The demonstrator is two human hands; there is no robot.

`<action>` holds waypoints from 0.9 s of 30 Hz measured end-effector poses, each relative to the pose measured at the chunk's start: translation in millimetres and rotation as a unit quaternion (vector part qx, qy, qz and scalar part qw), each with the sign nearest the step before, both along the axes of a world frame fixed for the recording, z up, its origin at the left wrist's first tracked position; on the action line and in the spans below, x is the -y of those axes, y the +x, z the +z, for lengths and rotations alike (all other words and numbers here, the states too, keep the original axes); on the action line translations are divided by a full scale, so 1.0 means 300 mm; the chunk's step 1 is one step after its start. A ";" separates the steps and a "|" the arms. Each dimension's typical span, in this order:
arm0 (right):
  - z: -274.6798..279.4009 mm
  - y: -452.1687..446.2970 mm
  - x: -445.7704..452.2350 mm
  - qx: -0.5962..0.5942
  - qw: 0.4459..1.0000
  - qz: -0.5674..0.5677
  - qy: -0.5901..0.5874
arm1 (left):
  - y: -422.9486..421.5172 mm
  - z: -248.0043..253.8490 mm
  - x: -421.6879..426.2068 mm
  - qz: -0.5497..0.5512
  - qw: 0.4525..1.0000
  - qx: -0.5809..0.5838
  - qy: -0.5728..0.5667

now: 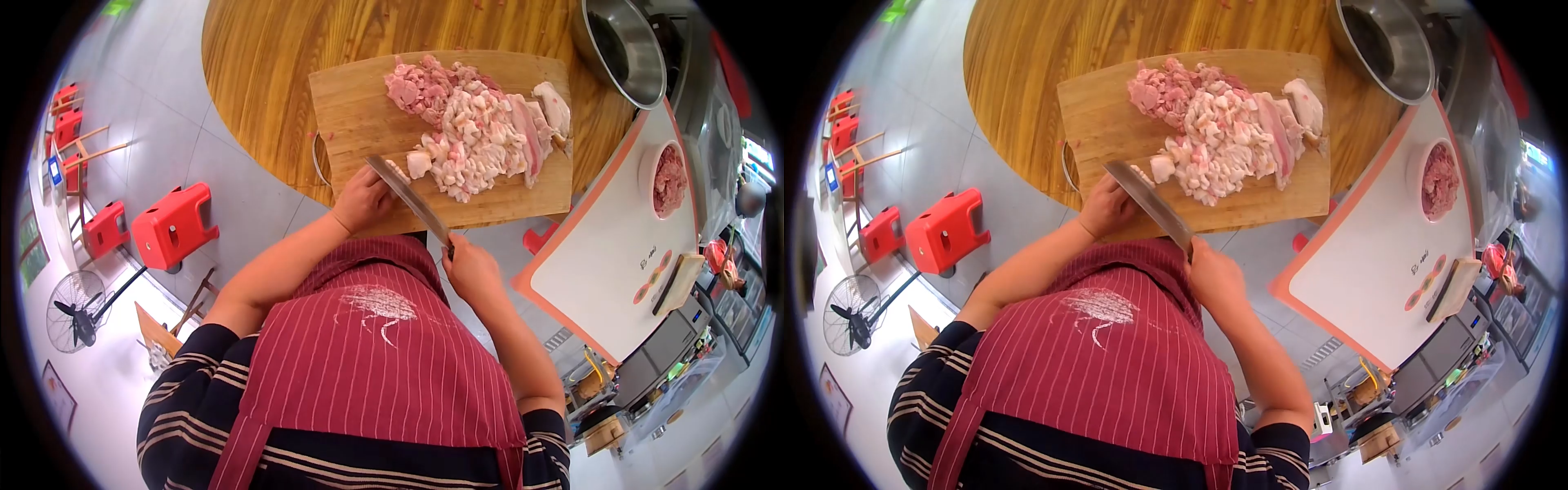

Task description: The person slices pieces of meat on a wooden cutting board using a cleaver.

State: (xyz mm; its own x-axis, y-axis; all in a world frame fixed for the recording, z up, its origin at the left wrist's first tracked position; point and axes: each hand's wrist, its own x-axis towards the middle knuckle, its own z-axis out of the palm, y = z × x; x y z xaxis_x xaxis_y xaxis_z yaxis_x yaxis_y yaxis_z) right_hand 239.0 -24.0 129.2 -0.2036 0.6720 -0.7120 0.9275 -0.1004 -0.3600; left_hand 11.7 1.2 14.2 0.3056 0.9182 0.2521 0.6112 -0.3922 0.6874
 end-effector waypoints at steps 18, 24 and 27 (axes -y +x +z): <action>-0.136 -0.044 -0.231 -0.174 0.984 -0.048 0.008 | 0.005 -0.019 0.028 0.032 0.998 0.010 0.053; -0.025 -0.027 -0.072 -0.110 0.991 -0.027 0.071 | -0.006 -0.023 0.030 0.017 1.000 -0.016 0.013; 0.020 -0.004 -0.010 -0.045 0.999 0.012 0.020 | -0.009 -0.015 0.017 0.002 0.999 -0.015 0.035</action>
